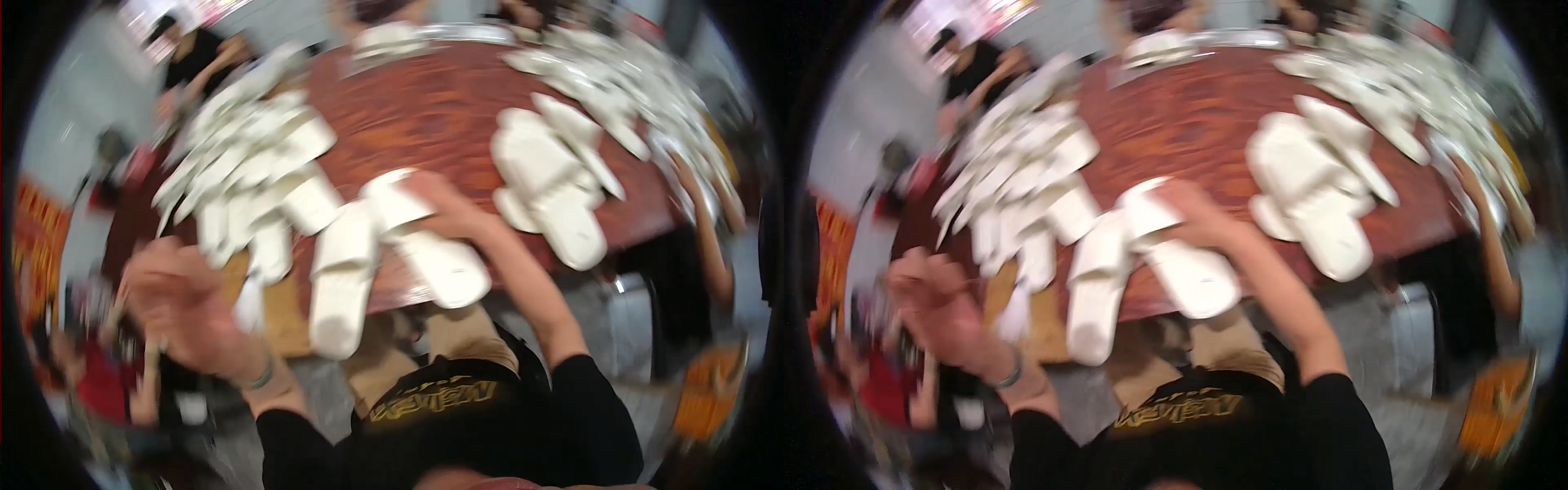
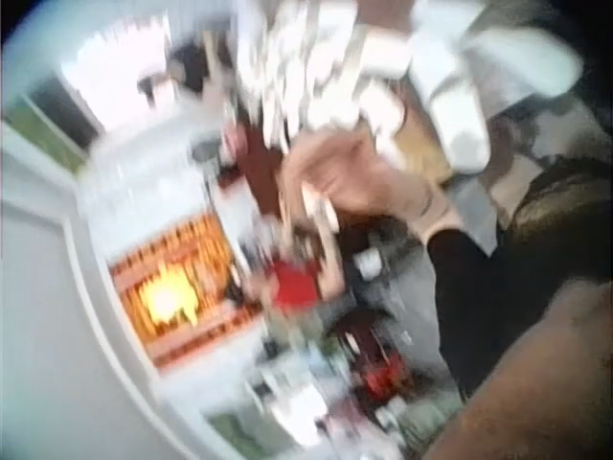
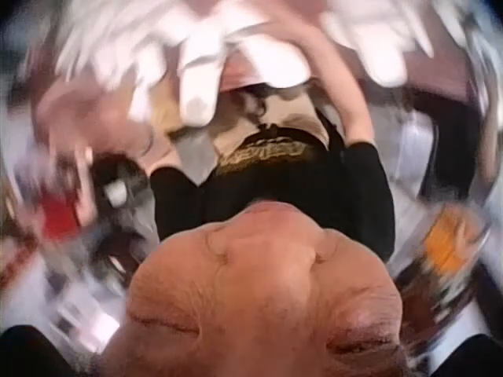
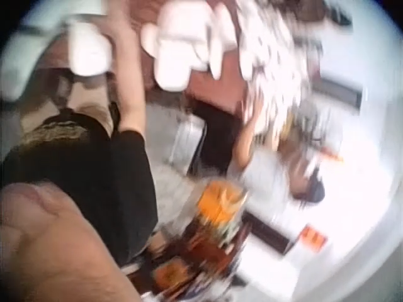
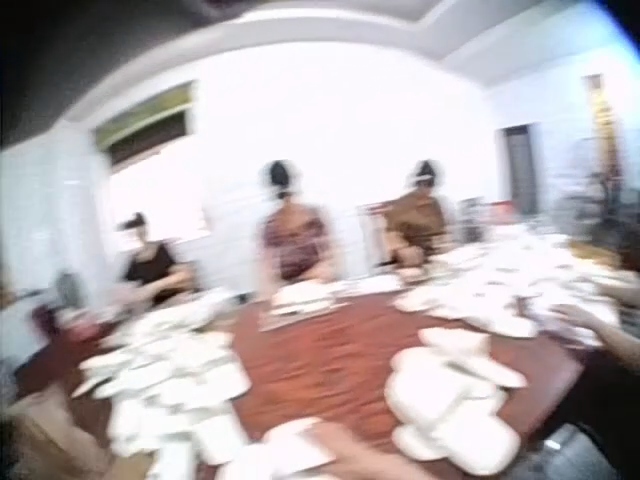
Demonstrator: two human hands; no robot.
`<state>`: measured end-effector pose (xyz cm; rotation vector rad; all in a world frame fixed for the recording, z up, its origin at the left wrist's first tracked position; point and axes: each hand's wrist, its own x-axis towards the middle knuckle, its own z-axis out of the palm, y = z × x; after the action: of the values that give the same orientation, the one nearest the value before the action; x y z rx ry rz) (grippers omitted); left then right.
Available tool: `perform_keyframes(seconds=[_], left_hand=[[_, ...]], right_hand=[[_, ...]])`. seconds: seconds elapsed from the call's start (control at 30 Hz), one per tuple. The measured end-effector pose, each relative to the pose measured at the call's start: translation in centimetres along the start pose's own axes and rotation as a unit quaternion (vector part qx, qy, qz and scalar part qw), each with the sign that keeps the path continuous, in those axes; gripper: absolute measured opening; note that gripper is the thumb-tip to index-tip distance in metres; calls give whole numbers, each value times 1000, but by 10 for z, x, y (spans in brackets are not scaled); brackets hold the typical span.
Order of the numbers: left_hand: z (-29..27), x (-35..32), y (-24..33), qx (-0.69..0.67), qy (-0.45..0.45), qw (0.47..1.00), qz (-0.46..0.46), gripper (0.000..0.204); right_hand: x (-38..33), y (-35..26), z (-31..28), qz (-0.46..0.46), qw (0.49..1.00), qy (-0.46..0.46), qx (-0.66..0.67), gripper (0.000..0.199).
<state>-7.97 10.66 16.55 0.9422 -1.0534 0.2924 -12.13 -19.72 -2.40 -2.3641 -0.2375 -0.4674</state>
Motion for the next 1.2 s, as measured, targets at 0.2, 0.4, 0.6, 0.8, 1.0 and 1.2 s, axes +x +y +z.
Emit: perform_keyframes(seconds=[0.2,0.4,0.6,0.8,1.0,1.2], left_hand=[[20,-94,7,428,-362,717,-414,57],[30,-125,-89,500,-264,709,-421,65],[35,-147,-119,525,-196,774,-296,46],[14,-125,-90,496,-175,796,-299,48],[19,-138,-90,500,-218,786,-291,50],[10,-149,-67,486,-185,807,-280,46]], right_hand=[[8,-22,32,13,996,80,-31,61],[-8,-19,47,-15,989,129,-69,61],[-22,-49,29,40,995,88,-9,71],[-44,-85,32,41,993,93,68,77],[-52,-86,47,48,991,118,44,72],[-77,-98,37,24,989,91,113,81]])
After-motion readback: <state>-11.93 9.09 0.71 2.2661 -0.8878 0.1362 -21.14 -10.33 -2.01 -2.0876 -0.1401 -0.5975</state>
